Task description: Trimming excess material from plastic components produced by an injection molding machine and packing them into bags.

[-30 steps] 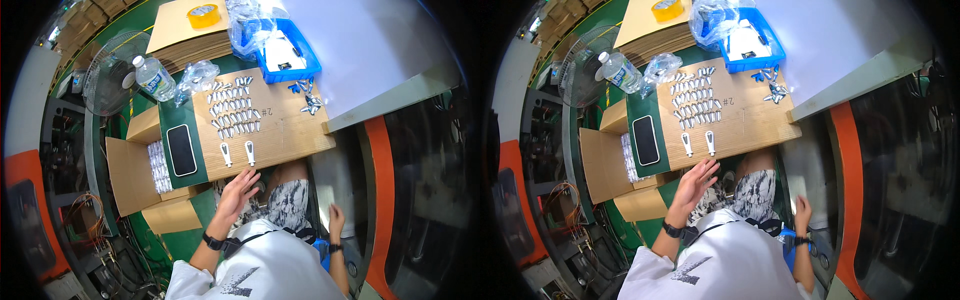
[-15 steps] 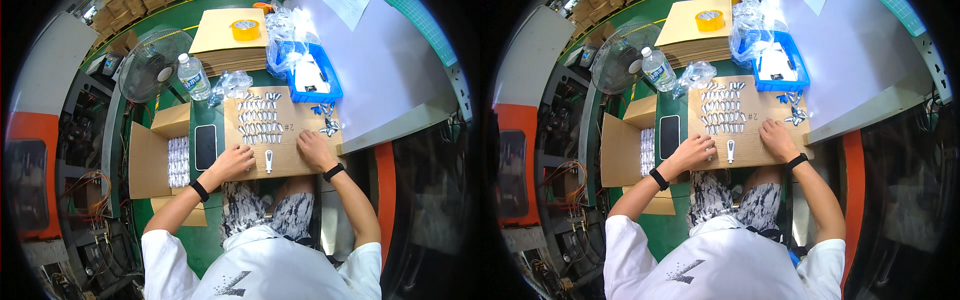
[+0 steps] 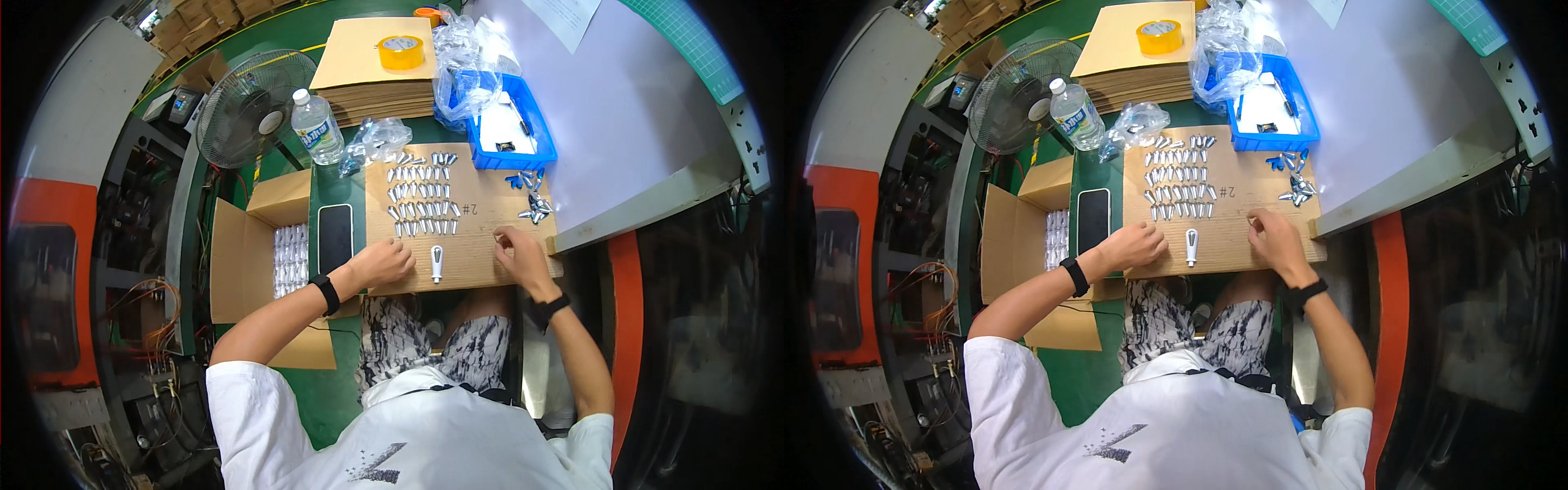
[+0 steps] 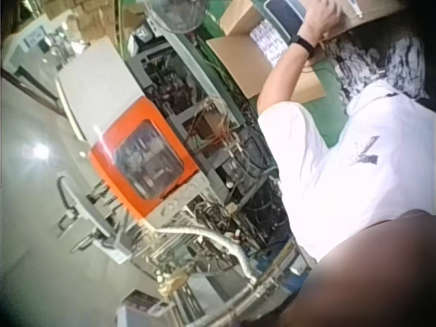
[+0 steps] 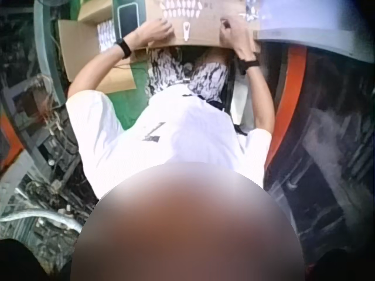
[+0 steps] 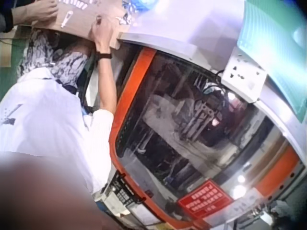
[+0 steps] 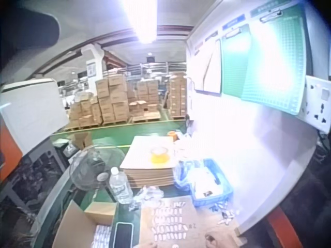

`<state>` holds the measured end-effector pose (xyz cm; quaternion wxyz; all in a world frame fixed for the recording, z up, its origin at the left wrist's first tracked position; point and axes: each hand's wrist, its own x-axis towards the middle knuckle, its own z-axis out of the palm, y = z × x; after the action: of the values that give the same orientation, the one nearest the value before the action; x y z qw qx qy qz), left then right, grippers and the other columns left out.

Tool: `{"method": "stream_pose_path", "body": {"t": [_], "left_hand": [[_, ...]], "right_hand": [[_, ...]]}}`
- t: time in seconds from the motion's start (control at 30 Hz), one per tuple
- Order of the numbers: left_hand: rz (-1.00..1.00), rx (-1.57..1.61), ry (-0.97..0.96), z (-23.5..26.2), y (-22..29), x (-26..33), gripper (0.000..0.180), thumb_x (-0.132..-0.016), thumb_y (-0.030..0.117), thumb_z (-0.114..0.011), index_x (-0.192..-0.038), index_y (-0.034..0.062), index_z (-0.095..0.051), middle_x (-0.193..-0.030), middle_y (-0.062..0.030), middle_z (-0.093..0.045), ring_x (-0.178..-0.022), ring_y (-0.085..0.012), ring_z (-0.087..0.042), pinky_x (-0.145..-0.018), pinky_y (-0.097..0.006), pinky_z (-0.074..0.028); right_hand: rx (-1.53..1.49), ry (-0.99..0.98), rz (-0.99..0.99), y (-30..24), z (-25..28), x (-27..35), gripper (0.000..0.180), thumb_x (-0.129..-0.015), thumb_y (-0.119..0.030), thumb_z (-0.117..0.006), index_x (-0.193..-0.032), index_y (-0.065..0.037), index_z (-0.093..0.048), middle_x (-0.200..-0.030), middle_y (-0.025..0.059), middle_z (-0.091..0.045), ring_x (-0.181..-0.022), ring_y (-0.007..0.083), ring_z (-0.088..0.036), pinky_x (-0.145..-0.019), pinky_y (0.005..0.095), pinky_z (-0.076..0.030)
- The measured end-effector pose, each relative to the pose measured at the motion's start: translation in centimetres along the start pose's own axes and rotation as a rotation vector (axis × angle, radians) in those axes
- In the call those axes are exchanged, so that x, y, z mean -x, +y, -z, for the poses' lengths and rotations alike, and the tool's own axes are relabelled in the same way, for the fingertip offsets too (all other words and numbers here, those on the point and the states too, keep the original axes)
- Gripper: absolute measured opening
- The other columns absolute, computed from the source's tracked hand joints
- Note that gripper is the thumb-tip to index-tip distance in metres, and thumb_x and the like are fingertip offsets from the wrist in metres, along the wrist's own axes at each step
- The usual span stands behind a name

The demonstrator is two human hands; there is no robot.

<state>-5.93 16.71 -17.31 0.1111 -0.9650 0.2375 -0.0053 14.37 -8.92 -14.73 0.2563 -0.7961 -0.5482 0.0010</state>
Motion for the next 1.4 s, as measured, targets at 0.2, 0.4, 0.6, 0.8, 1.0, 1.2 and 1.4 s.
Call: {"method": "stream_pose_path", "body": {"t": [0.2, 0.4, 0.6, 0.8, 1.0, 1.2, 1.4], "left_hand": [[0.514, 0.715, 0.197, 5.7, 1.6, 1.0, 0.021, -0.079, 0.011, -0.065, -0.095, 0.0034, -0.055, -0.085, -0.0058, -0.059, -0.087, -0.0214, -0.062, -0.077, -0.033, -0.050], [0.342, 3.049, 0.620, 9.4, 10.4, 0.1, 0.034, -0.079, 0.011, -0.068, -0.109, 0.0069, -0.051, -0.101, -0.0071, -0.058, -0.097, -0.0208, -0.063, -0.085, -0.033, -0.052], [0.288, 3.376, 0.659, 13.4, 14.2, -1.8, 0.043, -0.085, 0.012, -0.063, -0.124, 0.0052, -0.047, -0.099, -0.0096, -0.062, -0.095, -0.0216, -0.063, -0.081, -0.033, -0.054], [0.780, 3.080, 0.276, 15.7, 14.6, -1.5, 0.035, -0.085, 0.018, -0.061, -0.114, 0.0003, -0.053, -0.091, -0.0104, -0.063, -0.079, -0.0205, -0.065, -0.073, -0.030, -0.055], [0.487, 3.143, 0.128, 16.0, 15.0, -0.3, 0.034, -0.089, 0.014, -0.056, -0.117, -0.0063, -0.055, -0.090, -0.0144, -0.067, -0.077, -0.0203, -0.067, -0.073, -0.028, -0.057], [0.445, 3.221, 0.101, 16.0, 14.7, -0.4, 0.033, -0.090, 0.018, -0.056, -0.113, -0.0063, -0.056, -0.087, -0.0148, -0.066, -0.072, -0.0198, -0.067, -0.069, -0.028, -0.058], [0.388, 3.268, 0.120, 15.6, 14.9, -0.3, 0.033, -0.091, 0.019, -0.056, -0.112, -0.0066, -0.056, -0.087, -0.0148, -0.066, -0.071, -0.0195, -0.067, -0.068, -0.027, -0.058]], "right_hand": [[-1.247, 0.195, -0.643, -7.1, 2.5, 5.1, 0.031, -0.085, 0.003, -0.060, -0.116, -0.001, -0.055, -0.081, 0.0074, -0.062, -0.072, 0.0165, -0.060, -0.067, 0.0277, -0.050], [-1.733, 0.260, -0.488, -12.8, 6.3, 8.6, 0.018, -0.081, 0.006, -0.064, -0.099, 0.005, -0.063, -0.087, 0.0112, -0.064, -0.081, 0.0193, -0.063, -0.070, 0.0323, -0.053], [-1.218, 0.392, -0.114, -15.1, 8.0, 8.0, 0.018, -0.086, -0.014, -0.070, -0.088, 0.001, -0.062, -0.073, 0.0119, -0.063, -0.065, 0.0208, -0.061, -0.060, 0.0308, -0.048], [-1.492, 0.628, -0.412, -15.7, 8.5, 6.2, 0.027, -0.103, -0.029, -0.042, -0.091, -0.005, -0.043, -0.063, 0.0092, -0.050, -0.054, 0.0146, -0.047, -0.046, 0.0247, -0.037], [-1.613, 0.417, -0.614, -16.7, 7.7, 5.7, 0.028, -0.103, -0.033, -0.038, -0.091, -0.008, -0.042, -0.063, 0.0062, -0.051, -0.050, 0.0108, -0.046, -0.043, 0.0219, -0.036], [-1.648, 0.316, -0.632, -17.3, 6.9, 5.5, 0.028, -0.103, -0.033, -0.040, -0.091, -0.008, -0.044, -0.062, 0.0052, -0.053, -0.049, 0.0103, -0.047, -0.043, 0.0211, -0.036], [-1.709, 0.315, -0.712, -17.7, 6.8, 5.2, 0.027, -0.102, -0.031, -0.043, -0.088, -0.008, -0.045, -0.061, 0.0052, -0.052, -0.049, 0.0100, -0.048, -0.043, 0.0210, -0.036]]}}
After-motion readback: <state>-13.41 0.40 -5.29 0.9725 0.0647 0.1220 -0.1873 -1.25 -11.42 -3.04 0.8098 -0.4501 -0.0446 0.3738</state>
